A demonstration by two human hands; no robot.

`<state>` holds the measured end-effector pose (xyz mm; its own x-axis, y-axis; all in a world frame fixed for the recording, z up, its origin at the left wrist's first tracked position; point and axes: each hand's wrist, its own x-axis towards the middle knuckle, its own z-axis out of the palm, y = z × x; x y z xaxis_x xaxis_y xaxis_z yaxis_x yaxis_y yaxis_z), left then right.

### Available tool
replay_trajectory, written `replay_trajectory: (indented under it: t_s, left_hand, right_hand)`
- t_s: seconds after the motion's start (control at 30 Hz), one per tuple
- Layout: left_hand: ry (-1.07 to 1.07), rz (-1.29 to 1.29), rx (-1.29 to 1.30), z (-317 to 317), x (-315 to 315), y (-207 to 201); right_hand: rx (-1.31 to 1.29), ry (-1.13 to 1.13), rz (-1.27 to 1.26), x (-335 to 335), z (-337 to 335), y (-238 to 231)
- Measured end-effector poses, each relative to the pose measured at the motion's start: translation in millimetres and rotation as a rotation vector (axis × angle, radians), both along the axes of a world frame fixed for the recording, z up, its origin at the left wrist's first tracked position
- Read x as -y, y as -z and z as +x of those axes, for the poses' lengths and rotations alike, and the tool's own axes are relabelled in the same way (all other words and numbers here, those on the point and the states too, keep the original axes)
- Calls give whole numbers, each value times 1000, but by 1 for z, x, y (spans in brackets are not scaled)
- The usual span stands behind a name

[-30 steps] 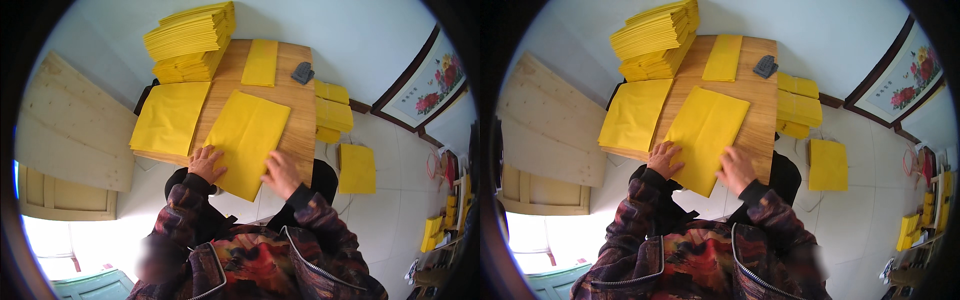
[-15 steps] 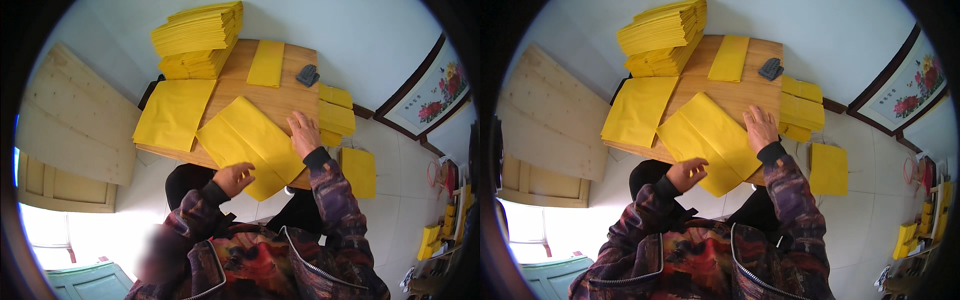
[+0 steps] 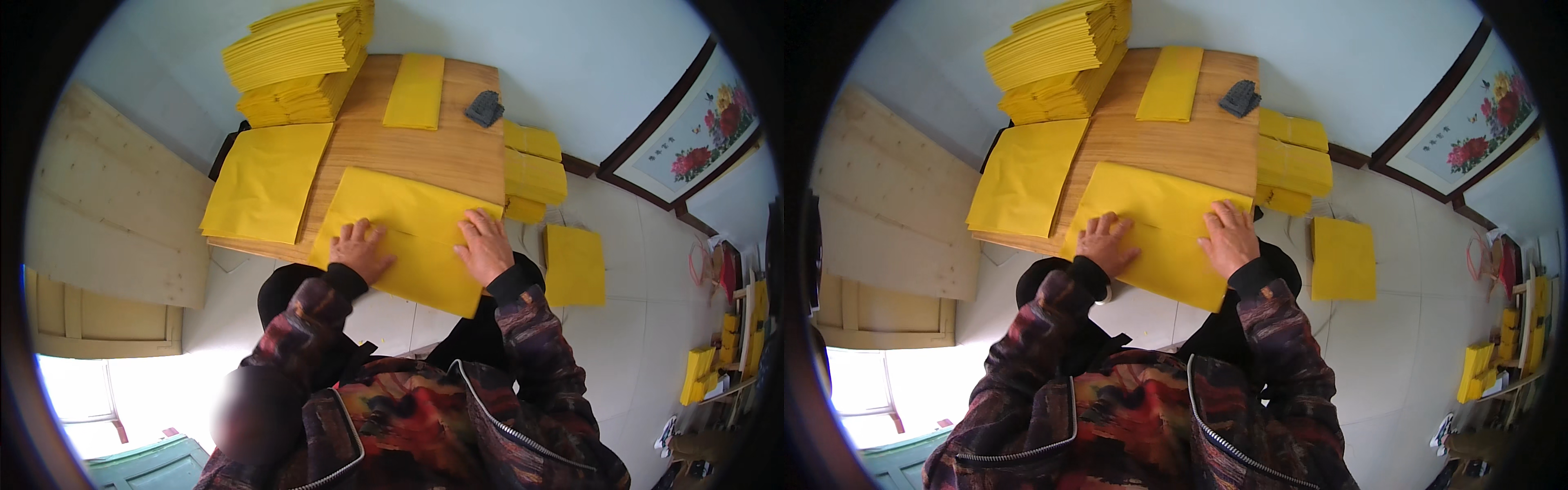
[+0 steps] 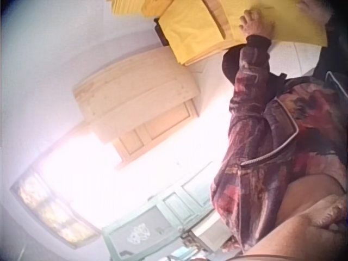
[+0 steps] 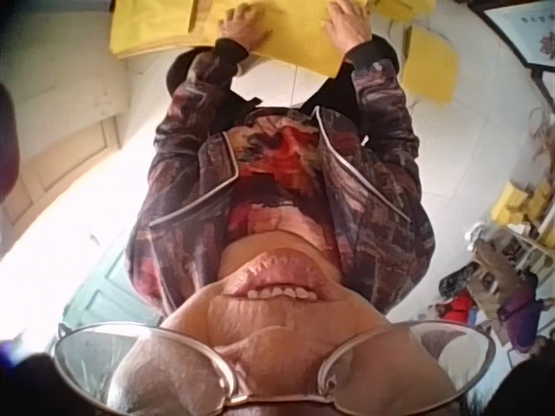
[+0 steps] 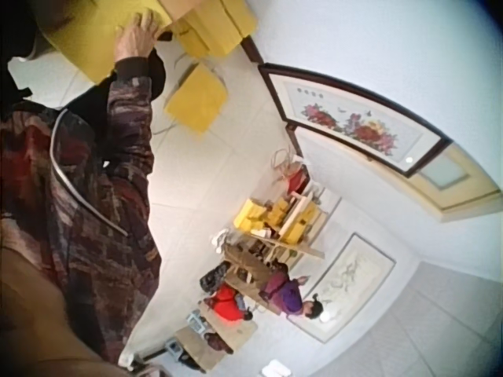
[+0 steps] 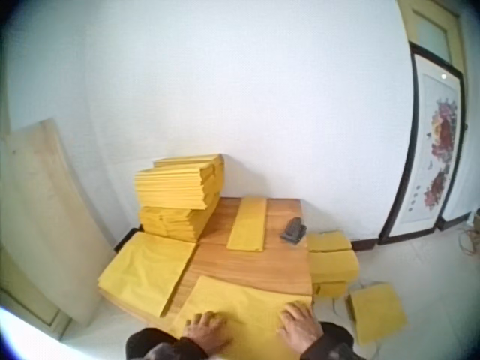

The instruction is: The person folds yellow paper sheets on a wooden table, aligning edges and pressing creases. They stack the folded sheets and roll one into a tight cylinder.

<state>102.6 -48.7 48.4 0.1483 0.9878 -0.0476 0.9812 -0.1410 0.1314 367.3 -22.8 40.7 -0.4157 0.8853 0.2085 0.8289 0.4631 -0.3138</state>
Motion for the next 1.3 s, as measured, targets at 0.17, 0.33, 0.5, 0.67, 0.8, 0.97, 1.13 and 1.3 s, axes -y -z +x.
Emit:
replay_trajectory:
  t_s: [0.17, 0.33, 0.5, 0.67, 0.8, 0.97, 1.13, 1.3]
  left_hand:
    - [7, 64, 131, 19, -11, -10]
    - [159, 92, 130, 41, -71, 10]
    - [144, 28, 107, 25, -94, 35]
    - [136, 87, 55, -15, -91, 49]
    - [61, 88, 39, -50, -90, 46]
    - [4, 67, 69, -60, -86, 39]
    - [231, 83, 227, -81, -29, 13]
    - [391, -93, 126, -96, 25, -4]
  right_hand:
    - [-63, -38, 14, -22, -11, 4]
    - [9, 95, -8, -44, -67, 14]
    - [48, 221, -144, -52, -89, 26]
    - [145, 379, -160, -34, -64, 26]
    - [109, 480, -194, -24, -10, 24]
    - [59, 570, -283, -5, 46, 27]
    - [-129, 248, 48, 57, 61, -7]
    - [22, 3, -143, 96, 32, -24]
